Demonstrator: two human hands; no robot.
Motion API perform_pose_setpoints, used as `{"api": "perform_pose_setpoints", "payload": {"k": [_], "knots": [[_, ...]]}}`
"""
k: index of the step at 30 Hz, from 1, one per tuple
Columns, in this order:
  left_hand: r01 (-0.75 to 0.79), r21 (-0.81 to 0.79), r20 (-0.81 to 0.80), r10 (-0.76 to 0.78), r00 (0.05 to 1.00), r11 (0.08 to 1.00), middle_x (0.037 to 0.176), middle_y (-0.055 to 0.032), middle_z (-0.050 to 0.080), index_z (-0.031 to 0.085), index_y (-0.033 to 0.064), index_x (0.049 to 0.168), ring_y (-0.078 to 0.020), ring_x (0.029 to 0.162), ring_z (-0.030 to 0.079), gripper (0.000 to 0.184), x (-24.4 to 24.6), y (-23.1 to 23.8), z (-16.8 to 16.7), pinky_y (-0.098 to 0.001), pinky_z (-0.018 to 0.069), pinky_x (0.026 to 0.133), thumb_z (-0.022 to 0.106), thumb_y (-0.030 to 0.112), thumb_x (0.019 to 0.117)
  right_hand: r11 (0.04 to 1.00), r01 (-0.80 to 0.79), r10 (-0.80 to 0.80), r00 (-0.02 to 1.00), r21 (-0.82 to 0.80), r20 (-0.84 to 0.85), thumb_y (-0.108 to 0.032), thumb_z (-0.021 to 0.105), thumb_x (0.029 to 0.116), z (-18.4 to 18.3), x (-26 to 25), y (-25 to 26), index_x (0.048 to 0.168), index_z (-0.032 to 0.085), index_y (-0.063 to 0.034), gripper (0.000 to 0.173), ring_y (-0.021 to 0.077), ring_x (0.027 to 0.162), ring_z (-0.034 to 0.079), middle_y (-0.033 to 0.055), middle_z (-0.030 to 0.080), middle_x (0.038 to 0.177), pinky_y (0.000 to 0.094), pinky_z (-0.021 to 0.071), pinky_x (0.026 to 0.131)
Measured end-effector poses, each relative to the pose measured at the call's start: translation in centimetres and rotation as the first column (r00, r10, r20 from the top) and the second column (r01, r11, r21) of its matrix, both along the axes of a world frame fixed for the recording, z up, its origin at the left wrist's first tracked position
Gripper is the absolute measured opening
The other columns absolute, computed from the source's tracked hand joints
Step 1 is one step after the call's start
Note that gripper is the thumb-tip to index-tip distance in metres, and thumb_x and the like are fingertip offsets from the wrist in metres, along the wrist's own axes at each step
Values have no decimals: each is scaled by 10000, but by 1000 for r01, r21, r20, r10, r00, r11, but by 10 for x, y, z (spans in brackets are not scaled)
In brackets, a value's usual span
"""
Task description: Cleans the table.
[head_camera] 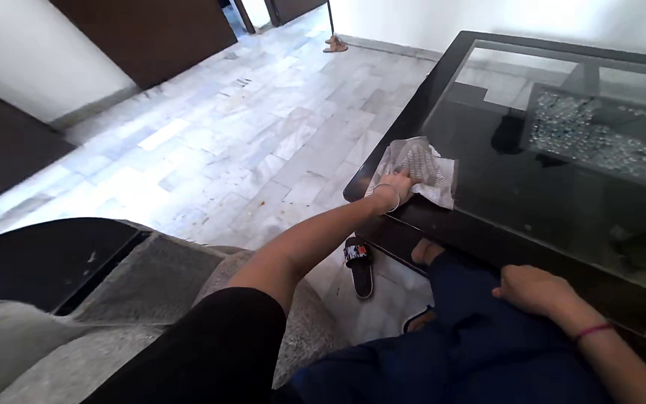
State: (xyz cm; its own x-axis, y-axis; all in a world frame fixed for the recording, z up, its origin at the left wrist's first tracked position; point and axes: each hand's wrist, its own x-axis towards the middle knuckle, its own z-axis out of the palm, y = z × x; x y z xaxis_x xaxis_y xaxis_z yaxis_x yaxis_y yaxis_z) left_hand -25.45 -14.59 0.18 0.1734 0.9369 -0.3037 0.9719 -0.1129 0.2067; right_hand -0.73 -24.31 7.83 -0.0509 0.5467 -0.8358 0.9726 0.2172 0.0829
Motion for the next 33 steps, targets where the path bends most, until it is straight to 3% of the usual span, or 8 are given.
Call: {"api": "perform_pose_setpoints", "payload": {"k": [6, 11, 16, 22, 28, 33], "knots": [[-9, -7, 30, 9, 1000, 1000, 1547, -235, 468, 504, 200, 1546, -462, 1243, 609, 483, 1, -1, 0, -647, 496, 989, 561, 201, 1067, 995, -36, 41, 998, 94, -54, -260, 480, 1103, 0, -1, -8, 1311, 584, 29, 371, 418, 1278, 579, 266, 638, 1284, 582, 427, 1051], [-18, -12, 49, 19, 999, 1000, 1554, -220, 467, 517, 205, 1537, -462, 1241, 610, 473, 0, -2, 0, -653, 493, 990, 560, 219, 1066, 987, -82, 91, 994, 138, -54, -208, 526, 1079, 17, -25, -13, 1283, 609, 29, 323, 417, 1259, 583, 258, 645, 1261, 573, 440, 1034], [-9, -35, 42, 10, 999, 999, 1576, -226, 441, 493, 208, 1555, -467, 1253, 604, 479, -6, -7, 4, -645, 497, 992, 532, 208, 1078, 943, 73, -70, 997, 323, -20, -239, 539, 1079, 35, -11, 1, 1237, 644, 20, 321, 432, 1213, 617, 262, 666, 1221, 608, 472, 978], [-13, -24, 59, 15, 998, 1000, 1580, -236, 429, 498, 192, 1550, -469, 1252, 604, 477, -11, -11, 1, -642, 502, 991, 536, 194, 1075, 997, -41, 35, 995, 66, 89, -178, 571, 1053, 25, -29, -21, 1237, 649, 44, 298, 436, 1243, 598, 271, 643, 1283, 616, 464, 992], [-33, -10, 68, 33, 997, 999, 1573, -230, 438, 494, 196, 1552, -468, 1234, 615, 477, -9, -14, -2, -643, 509, 976, 536, 195, 1077, 991, 111, -118, 989, 79, 91, -186, 600, 1048, 14, 43, -23, 1205, 665, 26, 272, 423, 1174, 630, 261, 668, 1208, 605, 478, 975], [-25, 20, 65, 24, 998, 999, 1565, -251, 437, 500, 193, 1546, -483, 1235, 609, 475, -9, -14, -5, -648, 506, 970, 546, 198, 1073, 972, 205, -220, 965, 111, 143, -172, 605, 1043, 12, 88, -45, 1242, 660, 15, 279, 451, 1210, 609, 271, 658, 1242, 623, 464, 997]]}}
